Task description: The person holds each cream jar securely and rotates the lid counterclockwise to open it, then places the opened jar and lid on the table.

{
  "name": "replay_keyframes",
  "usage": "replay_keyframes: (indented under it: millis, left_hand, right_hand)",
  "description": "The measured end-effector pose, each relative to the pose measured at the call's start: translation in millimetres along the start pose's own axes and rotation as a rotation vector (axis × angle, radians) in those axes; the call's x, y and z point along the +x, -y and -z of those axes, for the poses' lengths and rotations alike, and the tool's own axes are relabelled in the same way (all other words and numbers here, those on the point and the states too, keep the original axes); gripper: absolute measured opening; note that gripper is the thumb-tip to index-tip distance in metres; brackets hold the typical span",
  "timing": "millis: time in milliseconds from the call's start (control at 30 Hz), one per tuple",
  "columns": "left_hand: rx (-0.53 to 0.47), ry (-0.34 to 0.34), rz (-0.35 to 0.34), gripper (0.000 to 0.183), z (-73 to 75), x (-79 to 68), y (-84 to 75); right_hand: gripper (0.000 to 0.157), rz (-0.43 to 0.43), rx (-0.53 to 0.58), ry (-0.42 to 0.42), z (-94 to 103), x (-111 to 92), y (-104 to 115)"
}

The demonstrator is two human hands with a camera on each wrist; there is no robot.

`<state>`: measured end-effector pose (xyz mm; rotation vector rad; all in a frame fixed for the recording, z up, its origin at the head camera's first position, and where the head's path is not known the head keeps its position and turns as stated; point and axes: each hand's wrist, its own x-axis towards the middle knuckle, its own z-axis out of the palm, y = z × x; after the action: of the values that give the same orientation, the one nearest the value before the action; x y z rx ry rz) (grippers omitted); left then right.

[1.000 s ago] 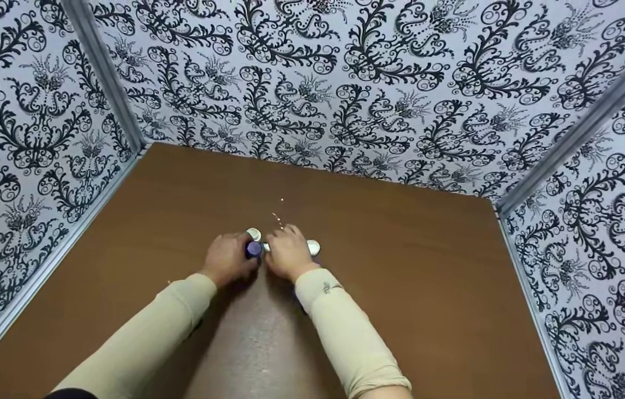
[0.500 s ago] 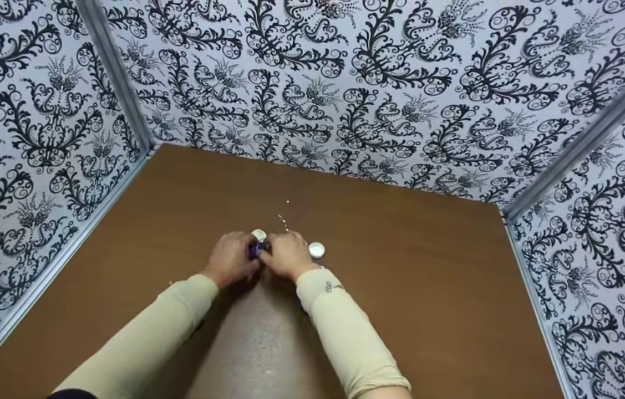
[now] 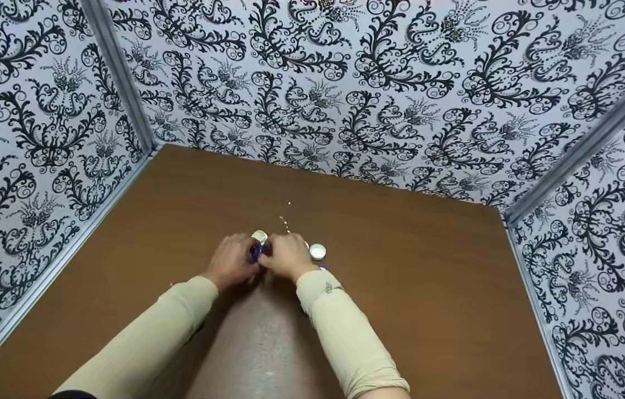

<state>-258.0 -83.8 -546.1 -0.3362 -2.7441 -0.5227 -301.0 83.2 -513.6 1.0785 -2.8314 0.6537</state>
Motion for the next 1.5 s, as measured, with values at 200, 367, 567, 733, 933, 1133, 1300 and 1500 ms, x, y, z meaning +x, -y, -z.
replay_keyframes:
  millis: [200, 367, 567, 733, 933, 1133, 1300, 1500]
  left_hand:
    - [0.027, 0.016, -0.03, 0.032, -0.6, 0.1, 2.7]
    - [0.012, 0.008, -0.066, 0.026, 0.3, 1.2, 4.4]
    - [-0.001, 0.011, -0.078, 0.024, 0.2, 3.5, 5.2]
    - [0.003, 0.016, -0.089, 0.025, -0.4, 4.7, 4.8]
    - [-0.001, 0.021, -0.095, 0.026, -1.4, 5.4, 5.1]
    - [0.001, 0.044, -0.103, 0.027, -2.3, 4.9, 7.0]
    - [0.018, 0.044, -0.103, 0.028, -0.6, 4.3, 7.5]
    - [0.045, 0.034, -0.102, 0.027, 2.7, 4.3, 6.3]
  right_hand:
    - [0.025, -0.012, 0.023, 0.011, 0.6, -1.4, -0.9]
    - [0.025, 0.023, 0.03, 0.024, 1.1, -0.4, -3.2]
    - [0.022, 0.075, 0.03, 0.023, 0.1, -0.4, -7.3]
    - [0.021, 0.11, 0.047, 0.029, 1.0, -1.9, -8.5]
    - [0.022, 0.127, 0.056, 0.038, 3.6, -3.4, -8.4]
    - [0.025, 0.186, 0.033, 0.05, 5.1, -4.6, -10.6]
    - [0.03, 0.166, 0.003, 0.049, 2.8, -5.1, -14.1]
    - [0.032, 0.053, 0.062, 0.046, 0.8, -6.5, -13.8]
